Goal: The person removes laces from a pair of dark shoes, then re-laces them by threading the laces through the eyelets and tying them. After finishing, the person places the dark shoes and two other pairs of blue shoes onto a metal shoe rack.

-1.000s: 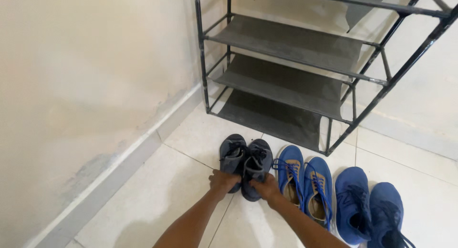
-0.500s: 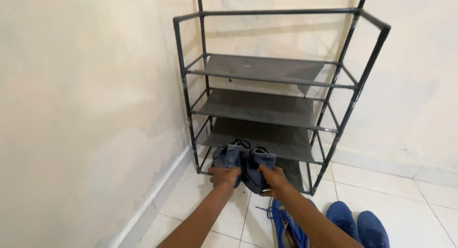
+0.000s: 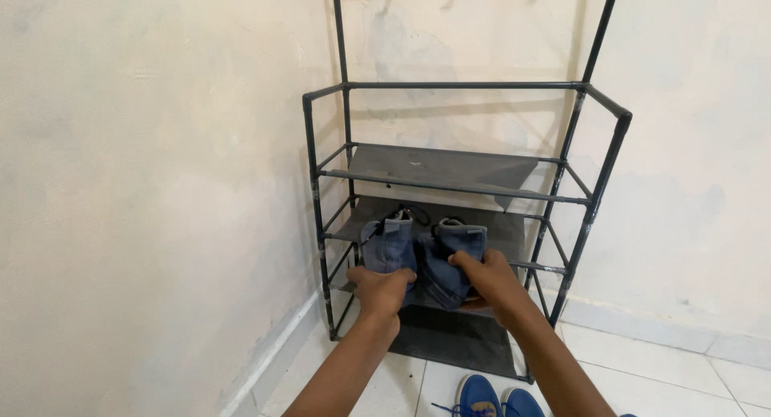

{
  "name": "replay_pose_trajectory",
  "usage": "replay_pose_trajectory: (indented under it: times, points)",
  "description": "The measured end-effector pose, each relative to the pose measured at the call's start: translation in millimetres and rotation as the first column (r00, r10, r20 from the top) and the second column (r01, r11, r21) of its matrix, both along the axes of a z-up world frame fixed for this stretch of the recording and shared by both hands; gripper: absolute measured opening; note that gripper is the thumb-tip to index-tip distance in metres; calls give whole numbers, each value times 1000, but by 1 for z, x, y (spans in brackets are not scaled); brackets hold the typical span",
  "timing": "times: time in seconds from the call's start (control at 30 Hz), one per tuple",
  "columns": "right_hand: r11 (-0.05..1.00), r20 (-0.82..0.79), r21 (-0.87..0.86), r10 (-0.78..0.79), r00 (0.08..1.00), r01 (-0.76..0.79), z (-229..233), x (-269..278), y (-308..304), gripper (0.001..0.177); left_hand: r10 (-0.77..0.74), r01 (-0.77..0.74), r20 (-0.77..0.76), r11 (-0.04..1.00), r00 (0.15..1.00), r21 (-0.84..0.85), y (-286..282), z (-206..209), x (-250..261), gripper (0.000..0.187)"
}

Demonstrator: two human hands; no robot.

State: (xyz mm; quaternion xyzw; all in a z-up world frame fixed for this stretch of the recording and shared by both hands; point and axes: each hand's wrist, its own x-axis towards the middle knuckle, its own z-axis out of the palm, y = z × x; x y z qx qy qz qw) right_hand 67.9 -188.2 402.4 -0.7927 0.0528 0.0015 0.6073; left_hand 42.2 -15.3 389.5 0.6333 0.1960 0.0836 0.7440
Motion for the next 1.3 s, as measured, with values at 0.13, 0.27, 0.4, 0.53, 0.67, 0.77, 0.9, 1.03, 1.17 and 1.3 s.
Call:
replay_pose_trajectory:
  times: [0.13, 0.27, 0.4, 0.53, 0.67, 0.77, 0.9, 1.03, 1.17, 1.3]
  points:
    - [998, 97, -57, -34, 995, 40, 30, -11, 10, 51, 7, -10, 59, 999, 998, 45, 7, 27, -10, 76]
    - [995, 292, -68, -49, 955, 72, 47, -27, 22, 36, 26, -41, 182, 996, 983, 81, 9, 39, -21, 75]
    - [963, 503, -150, -120, 856, 223, 53, -40, 41, 29, 51, -103, 251, 974, 967, 200, 15, 40, -20, 74]
    - [954, 589, -111, -164, 791, 280, 47, -46, 61, 30, 48, -125, 384, 976, 922, 180, 26, 34, -8, 76]
    - [961, 714, -50, -156, 683, 271, 45, -34, 71, 27, 20, -142, 490, 967, 872, 213, 39, 31, 14, 74]
    - [935, 718, -100, -169, 675, 340, 49, -12, 74, 32, -9, -106, 498, 973, 867, 203, 41, 32, 40, 75]
    - [888, 748, -239, -89, 658, 392, 74, 43, 76, 26, -16, -142, 499, 950, 866, 277, 47, 54, 95, 75]
    - [873, 819, -282, 3, 574, 398, 94, 103, 90, 27, -25, -144, 439, 926, 898, 348, 62, 86, 156, 80]
    - [862, 797, -295, -15, 604, 411, 102, 161, 98, 22, -116, 0, 187, 850, 976, 527, 85, 99, 212, 95]
    - [818, 807, -306, -49, 589, 488, 94, 212, 107, 23, -203, 35, 194, 772, 960, 634, 114, 92, 273, 100]
